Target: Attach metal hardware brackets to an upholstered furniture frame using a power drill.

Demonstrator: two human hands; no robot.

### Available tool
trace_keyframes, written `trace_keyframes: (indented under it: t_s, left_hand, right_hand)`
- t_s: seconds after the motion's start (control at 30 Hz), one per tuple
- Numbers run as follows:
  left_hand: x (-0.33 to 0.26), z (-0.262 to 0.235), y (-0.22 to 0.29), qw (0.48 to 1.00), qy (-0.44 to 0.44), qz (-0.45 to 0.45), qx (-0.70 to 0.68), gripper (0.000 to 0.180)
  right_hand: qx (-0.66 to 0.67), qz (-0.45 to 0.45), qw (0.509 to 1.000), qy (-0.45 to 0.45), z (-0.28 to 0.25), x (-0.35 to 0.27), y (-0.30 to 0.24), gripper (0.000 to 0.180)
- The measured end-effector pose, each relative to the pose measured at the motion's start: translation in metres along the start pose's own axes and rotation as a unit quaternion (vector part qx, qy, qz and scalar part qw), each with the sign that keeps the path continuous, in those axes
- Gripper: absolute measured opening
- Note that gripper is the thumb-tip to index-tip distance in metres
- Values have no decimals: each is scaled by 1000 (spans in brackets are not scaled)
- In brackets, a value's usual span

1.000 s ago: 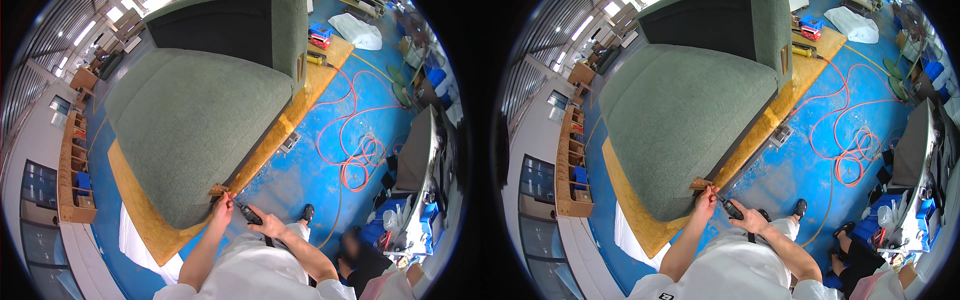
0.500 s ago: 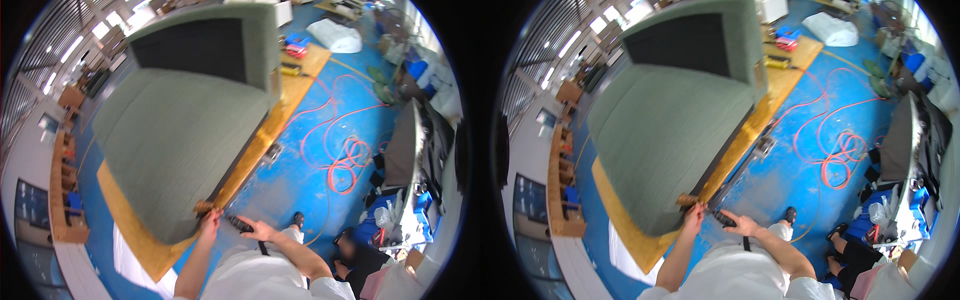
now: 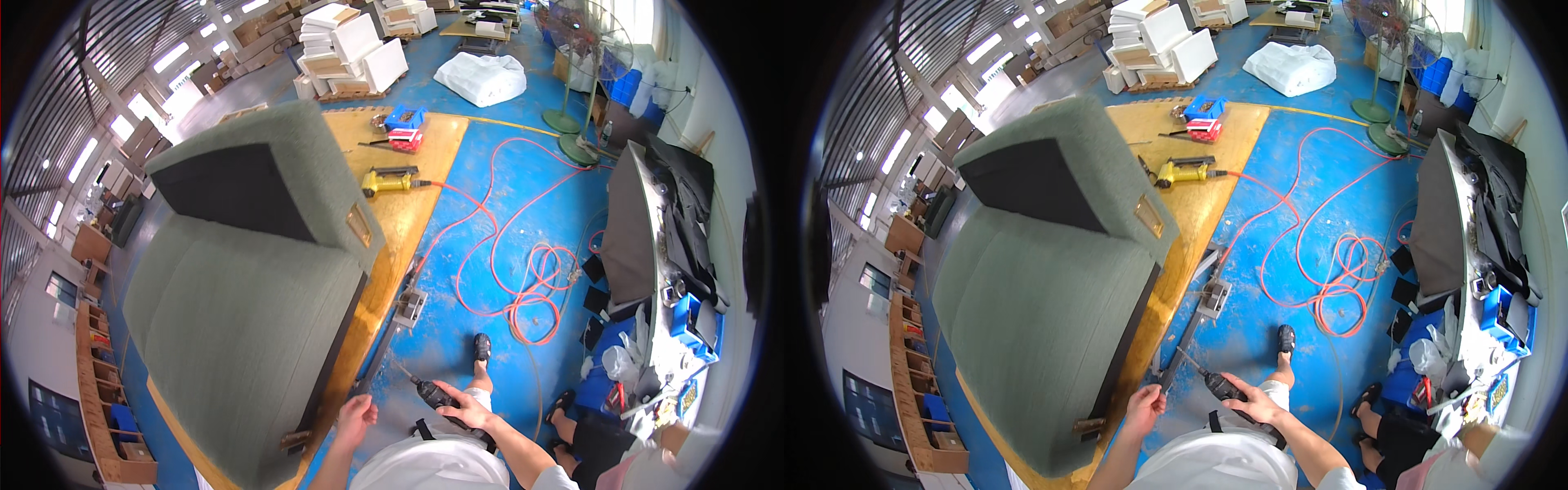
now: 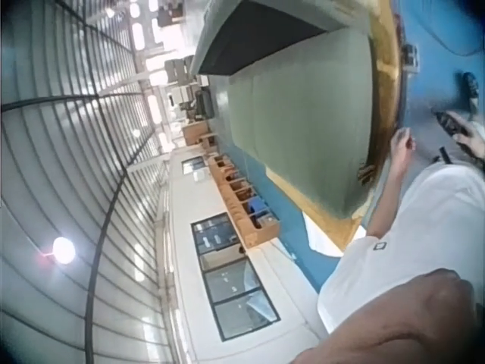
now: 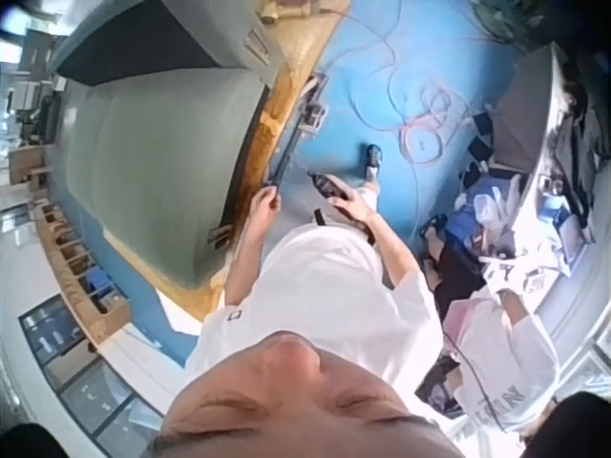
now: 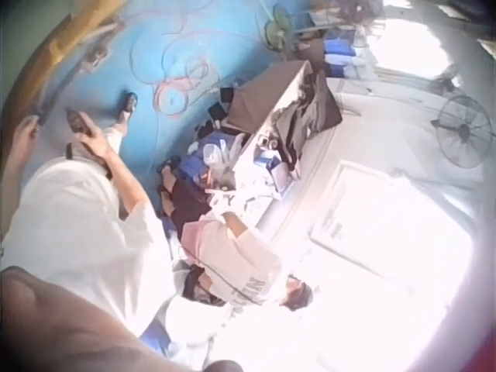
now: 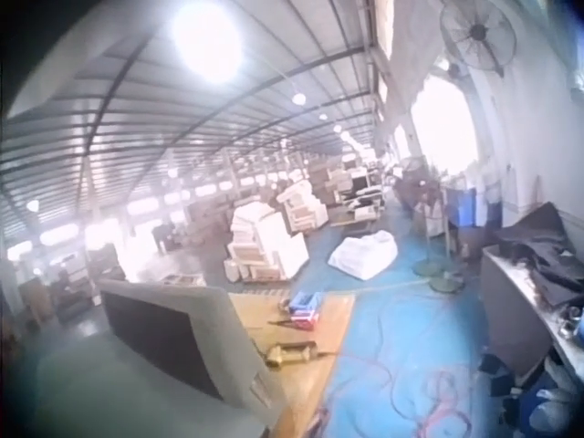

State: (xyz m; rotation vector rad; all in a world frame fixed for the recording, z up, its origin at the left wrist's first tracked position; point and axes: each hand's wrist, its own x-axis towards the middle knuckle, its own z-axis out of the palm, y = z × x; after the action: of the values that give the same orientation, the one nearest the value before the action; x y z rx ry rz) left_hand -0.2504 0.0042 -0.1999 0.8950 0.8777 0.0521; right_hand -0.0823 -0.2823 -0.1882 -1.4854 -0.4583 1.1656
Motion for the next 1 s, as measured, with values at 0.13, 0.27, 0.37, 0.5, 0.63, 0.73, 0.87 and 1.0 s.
trace_keyframes:
  t_s: [0.13,0.27,0.37,0.5,0.63,0.73,0.87,1.0]
  left_hand:
    - [90,83,58,992,-9,111,52,15]
    - [138,174,131,989,23,146,-19,13]
    - [155,211,162,988,9,156,6,14]
    - [172,231,186,990,-8,141,-2,15]
    - [184,247,195,993,18,115,-25,18]
    - [196,250,194,991,28,119,-55,21]
    - [208,251,195,988,53,126,-75,21]
    - [209,253,199,979,112,163,-46,18]
  right_hand:
    - [0,-33,999,-19,-75,36,-41,80]
    - [-25,-68,996,-51,-137,70,-98,79]
    - [-9,-87,991,-98,-170,99,-117,81]
    - [-48,-45,988,-140,-208,127,-149,82]
    - [-45,-90,983,-156,-228,150,-160,82]
    - [-42,-92,982,-158,-235,166,-164,82]
    - [-129,-85,976,-155,-242,178,-180,80]
    - [-171,-38,968,-182,-248,184,-206,80]
